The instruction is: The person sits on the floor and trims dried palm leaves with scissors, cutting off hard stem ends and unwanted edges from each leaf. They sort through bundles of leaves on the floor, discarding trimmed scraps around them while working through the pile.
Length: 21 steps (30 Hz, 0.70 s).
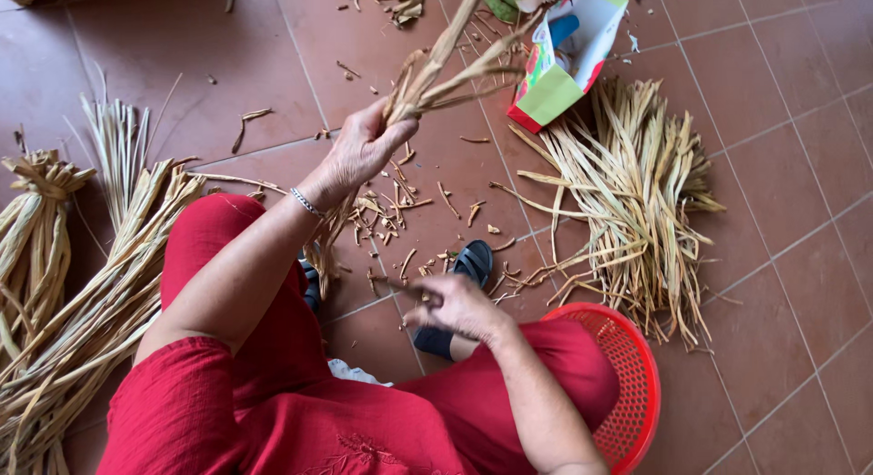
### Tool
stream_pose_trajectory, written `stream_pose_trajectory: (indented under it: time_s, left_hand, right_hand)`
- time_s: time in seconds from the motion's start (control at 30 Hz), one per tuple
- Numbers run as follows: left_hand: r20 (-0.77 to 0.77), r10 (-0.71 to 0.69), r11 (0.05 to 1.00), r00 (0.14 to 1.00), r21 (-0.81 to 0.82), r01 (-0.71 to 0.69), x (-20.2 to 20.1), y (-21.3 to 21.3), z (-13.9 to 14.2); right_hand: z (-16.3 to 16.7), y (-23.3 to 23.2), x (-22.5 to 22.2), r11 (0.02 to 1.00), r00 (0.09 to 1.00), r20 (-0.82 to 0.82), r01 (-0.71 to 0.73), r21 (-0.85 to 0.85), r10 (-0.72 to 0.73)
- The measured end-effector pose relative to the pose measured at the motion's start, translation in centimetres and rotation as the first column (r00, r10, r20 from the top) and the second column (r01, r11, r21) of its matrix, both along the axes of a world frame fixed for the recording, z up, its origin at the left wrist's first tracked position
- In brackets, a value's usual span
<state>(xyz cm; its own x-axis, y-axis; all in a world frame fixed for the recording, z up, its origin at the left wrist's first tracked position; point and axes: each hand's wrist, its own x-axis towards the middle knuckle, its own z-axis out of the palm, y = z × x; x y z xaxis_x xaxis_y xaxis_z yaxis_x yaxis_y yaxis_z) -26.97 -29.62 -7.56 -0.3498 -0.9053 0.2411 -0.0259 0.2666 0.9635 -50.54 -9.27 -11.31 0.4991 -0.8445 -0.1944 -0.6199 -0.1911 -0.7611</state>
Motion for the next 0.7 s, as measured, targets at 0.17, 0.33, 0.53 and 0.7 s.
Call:
stream_pose_trajectory:
  time_s: [0.17, 0.33, 0.53, 0.7]
  left_hand:
    - [0.301, 0.01, 0.999, 0.954, -0.053, 0.006, -5.4, 1.7, -3.7]
    - [0.356, 0.065, 0.988, 0.932, -0.155, -0.01, -12.0, 2.1, -5.1]
    - [0.386, 0.079, 0.939, 0.919, -0.338, 0.061, -16.6, 3.9, -4.3]
    - [0.444, 0.112, 0.925, 0.889, -0.374, 0.071, -18.7, 3.9, -6.0]
  right_hand:
    - [1.4, -5.1, -3.5, 0.898, 0.936, 0.25, 0.318, -0.304, -0.247]
    - [1.9, -7.8, -9.6, 0.762, 0.914, 0.162, 0.4, -0.51, -0.372]
    - [3.6, -7.1, -12.9, 0.733, 0.871, 0.095, 0.459, -0.502, -0.481]
    - [3.0, -6.7, -14.4, 0.692, 0.885, 0.071, 0.407, -0.596, -0.46]
